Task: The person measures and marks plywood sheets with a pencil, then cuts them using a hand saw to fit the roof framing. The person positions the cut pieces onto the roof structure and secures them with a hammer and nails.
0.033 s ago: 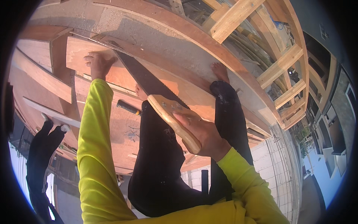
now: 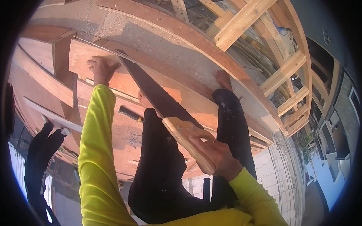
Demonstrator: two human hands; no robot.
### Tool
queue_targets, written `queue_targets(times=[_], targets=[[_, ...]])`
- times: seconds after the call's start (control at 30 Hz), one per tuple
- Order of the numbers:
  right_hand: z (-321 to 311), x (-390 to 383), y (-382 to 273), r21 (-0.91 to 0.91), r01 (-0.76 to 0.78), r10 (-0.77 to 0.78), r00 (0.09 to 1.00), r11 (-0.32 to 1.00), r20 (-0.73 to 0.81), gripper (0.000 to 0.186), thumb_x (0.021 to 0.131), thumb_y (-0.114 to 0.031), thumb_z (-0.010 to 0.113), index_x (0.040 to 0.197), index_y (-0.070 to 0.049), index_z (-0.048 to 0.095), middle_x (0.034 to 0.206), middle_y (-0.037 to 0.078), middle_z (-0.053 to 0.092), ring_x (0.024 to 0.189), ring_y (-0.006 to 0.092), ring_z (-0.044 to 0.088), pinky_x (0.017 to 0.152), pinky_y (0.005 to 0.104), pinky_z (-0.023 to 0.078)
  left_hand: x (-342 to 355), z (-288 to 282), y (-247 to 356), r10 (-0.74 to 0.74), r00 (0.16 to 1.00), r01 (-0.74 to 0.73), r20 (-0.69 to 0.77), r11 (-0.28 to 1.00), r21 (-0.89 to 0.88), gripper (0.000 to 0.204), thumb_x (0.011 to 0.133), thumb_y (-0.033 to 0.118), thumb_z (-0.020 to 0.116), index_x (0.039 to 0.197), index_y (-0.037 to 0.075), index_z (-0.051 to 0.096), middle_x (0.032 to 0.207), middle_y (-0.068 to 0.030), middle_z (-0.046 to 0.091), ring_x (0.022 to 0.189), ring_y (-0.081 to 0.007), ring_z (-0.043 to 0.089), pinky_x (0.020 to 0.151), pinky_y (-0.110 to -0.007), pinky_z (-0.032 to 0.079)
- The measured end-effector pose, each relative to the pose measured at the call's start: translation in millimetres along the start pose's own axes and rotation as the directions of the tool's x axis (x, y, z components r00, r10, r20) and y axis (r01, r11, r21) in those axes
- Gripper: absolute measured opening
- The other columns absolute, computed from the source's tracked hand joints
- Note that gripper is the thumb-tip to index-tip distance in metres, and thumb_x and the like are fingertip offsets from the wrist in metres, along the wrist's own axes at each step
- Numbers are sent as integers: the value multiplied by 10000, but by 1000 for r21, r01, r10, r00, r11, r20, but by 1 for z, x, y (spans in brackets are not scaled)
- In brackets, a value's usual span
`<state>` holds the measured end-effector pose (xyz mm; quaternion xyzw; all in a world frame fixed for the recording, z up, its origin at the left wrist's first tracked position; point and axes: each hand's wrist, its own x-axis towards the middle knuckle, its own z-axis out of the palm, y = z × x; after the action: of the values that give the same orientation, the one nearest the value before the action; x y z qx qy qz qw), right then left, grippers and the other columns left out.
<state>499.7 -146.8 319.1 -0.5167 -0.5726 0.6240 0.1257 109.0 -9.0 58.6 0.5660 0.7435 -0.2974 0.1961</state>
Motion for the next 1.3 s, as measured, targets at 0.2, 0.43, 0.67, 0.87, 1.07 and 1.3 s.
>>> queue_targets(times=[0.2, 0.43, 0.67, 0.87, 1.07, 1.3], targets=[[16, 45, 14, 16, 8, -8, 1000, 1000, 13, 585, 807, -25, 715, 1369, 36, 566, 1181, 195, 707, 1061, 332, 721, 947, 411, 577, -8, 3, 2, 21, 999, -22, -38, 999, -30, 1293, 678, 501, 891, 1422, -292, 191, 1426, -583, 211, 1391, -676, 264, 1154, -586, 333], [-4, 3, -3, -26, 8, -8, 1000, 1000, -5, 557, 824, -20, 708, 1359, 50, 571, 1158, 217, 706, 1107, 368, 700, 962, 431, 577, 7, -3, 4, -34, 999, 34, -12, 999, -35, 1285, 678, 525, 888, 1430, -278, 225, 1451, -534, 275, 1407, -659, 262, 1140, -594, 351], [29, 89, 31, 53, 17, -14, 998, 998, -58, 616, 825, -33, 716, 1419, -41, 554, 1268, 197, 676, 1062, 331, 716, 890, 369, 598, 10, 8, 15, -15, 999, 14, -32, 1000, -12, 1319, 675, 555, 870, 1441, -275, 189, 1469, -547, 207, 1381, -685, 274, 1145, -571, 355], [-15, -4, -2, -36, -54, 56, 997, 998, 49, 580, 816, -41, 728, 1375, -14, 579, 1169, 194, 715, 1019, 321, 733, 852, 398, 609, 16, -4, -1, -131, 991, 128, -17, 985, -118, 1335, 662, 549, 889, 1488, -216, 171, 1482, -547, 167, 1385, -685, 264, 1133, -546, 393], [21, 64, 35, -19, 31, -32, 999, 999, -41, 604, 826, -86, 740, 1399, -22, 562, 1232, 183, 696, 1021, 317, 727, 859, 354, 600, 11, 12, 4, -55, 994, 47, -90, 995, -89, 1318, 657, 549, 892, 1475, -223, 206, 1478, -543, 192, 1357, -683, 322, 1122, -527, 411], [-25, -33, 3, -121, -39, 46, 997, 992, 57, 611, 788, -52, 752, 1365, 47, 577, 1127, 205, 724, 1128, 338, 702, 973, 411, 572, 3, 2, 1, -104, 993, 96, -61, 989, -111, 1294, 659, 544, 886, 1472, -220, 231, 1454, -541, 248, 1365, -666, 331, 1124, -538, 403]])
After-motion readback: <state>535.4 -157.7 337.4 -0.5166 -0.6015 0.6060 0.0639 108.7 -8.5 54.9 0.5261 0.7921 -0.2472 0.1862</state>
